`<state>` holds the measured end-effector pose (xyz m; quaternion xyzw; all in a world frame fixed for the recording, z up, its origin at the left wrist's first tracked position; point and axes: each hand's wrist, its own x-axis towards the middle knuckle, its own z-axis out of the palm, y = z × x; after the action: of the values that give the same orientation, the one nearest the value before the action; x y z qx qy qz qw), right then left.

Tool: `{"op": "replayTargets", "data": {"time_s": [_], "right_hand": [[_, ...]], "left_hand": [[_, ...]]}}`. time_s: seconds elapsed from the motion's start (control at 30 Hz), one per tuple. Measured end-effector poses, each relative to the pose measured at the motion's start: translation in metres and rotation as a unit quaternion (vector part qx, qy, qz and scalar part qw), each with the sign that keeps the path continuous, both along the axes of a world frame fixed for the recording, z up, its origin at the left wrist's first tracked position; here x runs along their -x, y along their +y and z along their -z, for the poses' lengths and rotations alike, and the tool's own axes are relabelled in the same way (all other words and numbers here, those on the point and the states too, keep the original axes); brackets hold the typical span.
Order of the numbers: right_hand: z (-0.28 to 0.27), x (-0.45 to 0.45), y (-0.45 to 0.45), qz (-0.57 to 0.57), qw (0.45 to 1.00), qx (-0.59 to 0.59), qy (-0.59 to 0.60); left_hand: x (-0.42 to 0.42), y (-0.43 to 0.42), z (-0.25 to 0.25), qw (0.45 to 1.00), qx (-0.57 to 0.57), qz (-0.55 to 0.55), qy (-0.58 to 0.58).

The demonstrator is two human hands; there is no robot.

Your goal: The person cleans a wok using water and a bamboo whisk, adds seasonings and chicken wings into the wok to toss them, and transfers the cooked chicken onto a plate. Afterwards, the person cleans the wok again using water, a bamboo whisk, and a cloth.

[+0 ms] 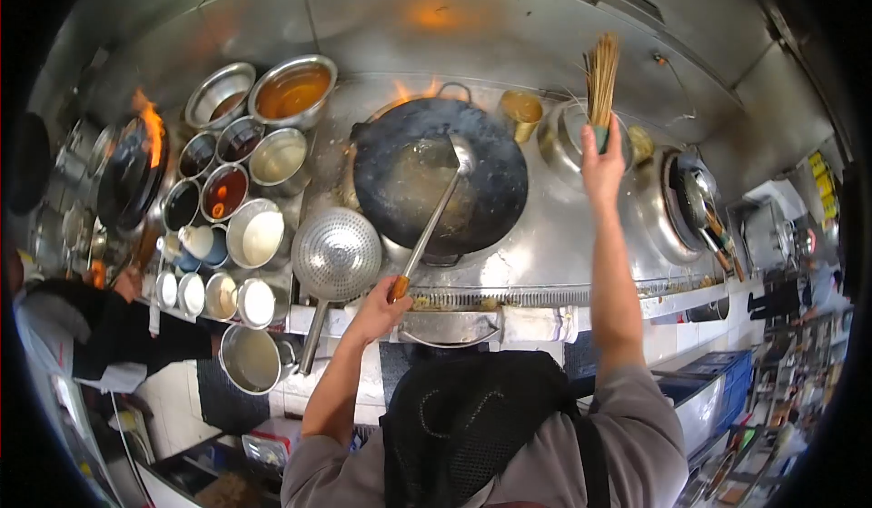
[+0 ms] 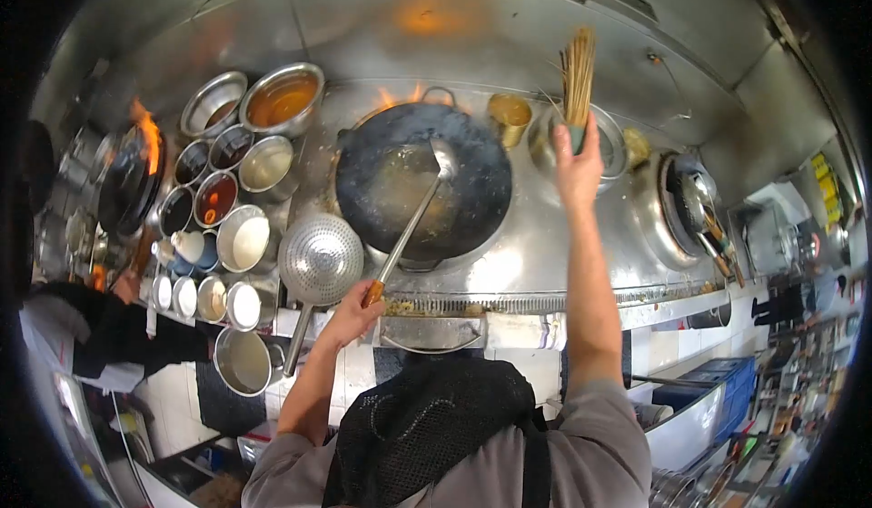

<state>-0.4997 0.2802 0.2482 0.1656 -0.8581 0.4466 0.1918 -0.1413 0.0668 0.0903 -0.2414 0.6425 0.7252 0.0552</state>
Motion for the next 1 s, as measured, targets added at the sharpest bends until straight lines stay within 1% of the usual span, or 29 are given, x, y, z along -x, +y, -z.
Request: {"op": "replayTargets", "data": {"time_s": [0.03, 0.07, 0.1, 0.13, 0.17, 0.2, 0.27, 0.3, 0.33, 0.37, 0.4, 0.43, 0.47, 0.5, 0.53, 0.57, 0.6, 0.63, 0.67, 0.7, 0.73, 0.77, 0.8, 0.83, 0.87, 0.9, 0.93, 0.97, 1.0], "right_hand": [[0.018, 0.006, 0.005, 0.022, 0.982, 0.027, 0.183], [0.039, 0.003, 0.012, -0.008, 0.979, -0.074, 0.189], [0.052, -0.003, 0.02, -0.033, 0.966, -0.173, 0.189], [0.043, -0.006, 0.025, -0.033, 0.929, -0.364, 0.052], [0.031, -0.004, 0.032, -0.035, 0.841, -0.532, -0.091], [0.023, 0.012, 0.047, -0.025, 0.848, -0.523, -0.088], [0.007, 0.057, 0.093, -0.032, 0.761, -0.639, -0.112], [-0.006, 0.065, 0.118, -0.028, 0.83, -0.552, -0.072], [-0.025, 0.065, 0.14, -0.026, 0.886, -0.463, -0.032], [-0.043, 0.065, 0.154, -0.016, 0.931, -0.365, -0.006], [-0.059, 0.063, 0.166, -0.006, 0.965, -0.262, 0.018], [-0.074, 0.054, 0.171, -0.004, 0.967, -0.255, 0.015], [-0.087, 0.039, 0.169, -0.01, 0.998, -0.058, -0.01], [-0.091, 0.027, 0.165, -0.01, 0.989, 0.142, -0.032], [-0.08, 0.019, 0.158, 0.013, 0.977, 0.205, -0.056], [-0.023, 0.044, 0.15, 0.053, 0.959, 0.148, 0.237], [-0.018, 0.019, 0.155, -0.005, 0.996, 0.002, 0.086], [-0.01, -0.011, 0.164, -0.064, 0.985, -0.142, -0.073], [0.005, -0.016, 0.186, -0.089, 0.953, -0.282, -0.065], [0.017, -0.013, 0.211, -0.115, 0.9, -0.416, -0.057], [0.015, -0.007, 0.233, -0.132, 0.857, -0.489, -0.1], [0.01, 0.001, 0.256, -0.149, 0.804, -0.558, -0.14], [0.009, 0.017, 0.288, -0.122, 0.82, -0.546, -0.12], [0.006, 0.029, 0.312, -0.096, 0.835, -0.532, -0.102], [-0.017, 0.028, 0.325, -0.051, 0.874, -0.481, -0.044], [-0.051, 0.021, 0.341, -0.004, 0.904, -0.427, 0.013], [-0.074, 0.017, 0.351, 0.025, 0.929, -0.36, 0.084], [-0.089, 0.017, 0.355, 0.043, 0.941, -0.285, 0.179], [-0.114, 0.0, 0.346, 0.064, 0.958, -0.207, 0.188]], "left_hand": [[0.006, 0.008, 0.003, 0.999, 0.029, -0.014, 0.017], [0.012, 0.015, 0.0, 0.999, 0.037, -0.004, 0.026], [0.016, 0.02, -0.005, 0.998, 0.014, 0.006, 0.054], [0.018, 0.027, -0.012, 0.997, -0.011, 0.015, 0.079], [0.022, 0.033, -0.022, 0.995, -0.059, 0.015, 0.076], [0.025, 0.038, -0.023, 0.995, -0.049, 0.025, 0.083], [0.026, 0.045, -0.015, 0.993, -0.046, -0.017, 0.111], [0.026, 0.049, -0.008, 0.988, -0.069, -0.013, 0.134], [0.029, 0.055, -0.011, 0.989, -0.06, -0.013, 0.138], [0.032, 0.064, -0.014, 0.986, -0.071, -0.017, 0.153], [0.036, 0.072, -0.017, 0.983, -0.081, -0.019, 0.166], [0.041, 0.078, -0.019, 0.984, -0.079, -0.015, 0.159], [0.046, 0.088, -0.021, 0.985, -0.072, -0.009, 0.154], [0.053, 0.101, -0.023, 0.985, -0.065, -0.008, 0.161], [0.062, 0.114, -0.024, 0.984, -0.059, -0.006, 0.169], [0.069, 0.126, -0.021, 0.982, -0.074, 0.004, 0.177], [0.077, 0.143, -0.023, 0.982, -0.071, 0.017, 0.175], [0.085, 0.161, -0.025, 0.978, -0.055, 0.015, 0.2], [0.09, 0.173, -0.027, 0.973, -0.041, 0.01, 0.226], [0.095, 0.177, -0.031, 0.973, -0.043, 0.012, 0.225], [0.099, 0.179, -0.029, 0.973, -0.041, 0.016, 0.227], [0.102, 0.178, -0.023, 0.971, 0.043, 0.004, 0.237], [0.104, 0.177, -0.02, 0.962, 0.126, -0.012, 0.244], [0.103, 0.176, -0.023, 0.956, 0.175, -0.018, 0.234], [0.102, 0.175, -0.023, 0.956, 0.177, -0.019, 0.234], [0.098, 0.176, -0.021, 0.957, 0.201, -0.021, 0.209], [0.094, 0.181, -0.02, 0.958, 0.223, -0.021, 0.18], [0.091, 0.185, -0.023, 0.955, 0.247, -0.014, 0.16], [0.092, 0.188, -0.019, 0.956, 0.247, -0.009, 0.159]]}}
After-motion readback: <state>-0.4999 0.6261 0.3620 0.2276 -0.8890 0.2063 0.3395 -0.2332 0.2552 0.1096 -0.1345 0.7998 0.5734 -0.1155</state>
